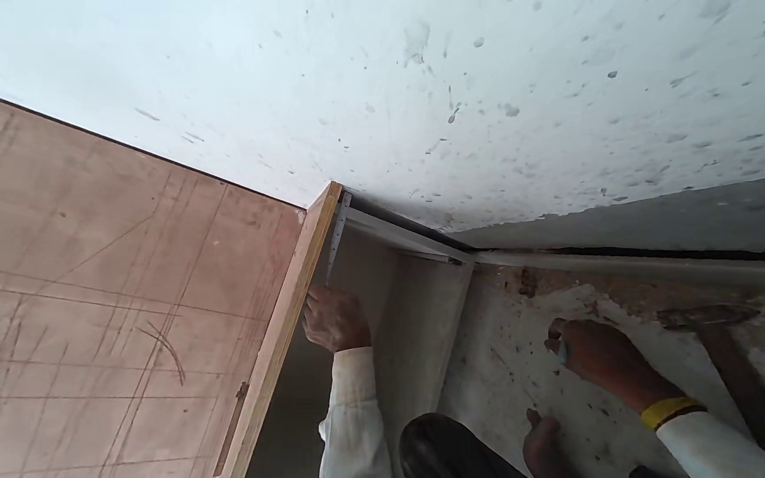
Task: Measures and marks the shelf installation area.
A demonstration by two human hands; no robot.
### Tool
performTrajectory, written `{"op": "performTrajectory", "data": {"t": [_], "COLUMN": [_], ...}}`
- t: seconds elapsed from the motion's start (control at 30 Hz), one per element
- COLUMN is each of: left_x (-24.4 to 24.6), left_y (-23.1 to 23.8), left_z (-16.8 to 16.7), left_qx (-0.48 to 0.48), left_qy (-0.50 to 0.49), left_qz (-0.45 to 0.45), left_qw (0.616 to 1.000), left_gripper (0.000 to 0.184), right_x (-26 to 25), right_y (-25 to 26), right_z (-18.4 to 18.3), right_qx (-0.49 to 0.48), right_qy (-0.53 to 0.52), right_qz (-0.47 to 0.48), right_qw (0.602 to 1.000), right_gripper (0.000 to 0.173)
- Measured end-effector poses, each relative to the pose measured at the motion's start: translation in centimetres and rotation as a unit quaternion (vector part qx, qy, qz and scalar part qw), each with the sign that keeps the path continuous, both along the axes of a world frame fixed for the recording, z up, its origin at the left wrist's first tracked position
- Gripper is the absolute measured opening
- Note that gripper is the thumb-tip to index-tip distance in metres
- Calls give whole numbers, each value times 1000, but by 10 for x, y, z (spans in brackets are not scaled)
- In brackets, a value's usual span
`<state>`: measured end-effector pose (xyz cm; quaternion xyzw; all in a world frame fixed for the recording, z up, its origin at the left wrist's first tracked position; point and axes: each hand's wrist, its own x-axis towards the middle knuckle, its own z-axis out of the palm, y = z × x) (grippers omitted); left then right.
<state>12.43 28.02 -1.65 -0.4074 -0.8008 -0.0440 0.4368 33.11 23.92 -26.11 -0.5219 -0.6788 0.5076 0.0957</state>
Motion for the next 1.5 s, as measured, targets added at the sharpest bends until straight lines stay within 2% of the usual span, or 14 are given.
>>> {"op": "performTrajectory", "data": {"t": [1.17,1.5], "left_x": [-2,0], "left_y": [-1,-13], "left_z": [3,3], "left_qx": [-15,-31], "left_qy": [0,-19], "left_qz": [4,-49], "left_qw": [1000,998], "left_gripper": [35,35], "right_x": [1,6], "right_y": [-2,1], "right_z": [0,-2], "right_qx": [0,12], "right_qy": [-4,-10], "right_qz": [0,-14], "right_qw": [1000,1000], "right_gripper": [33,34]}}
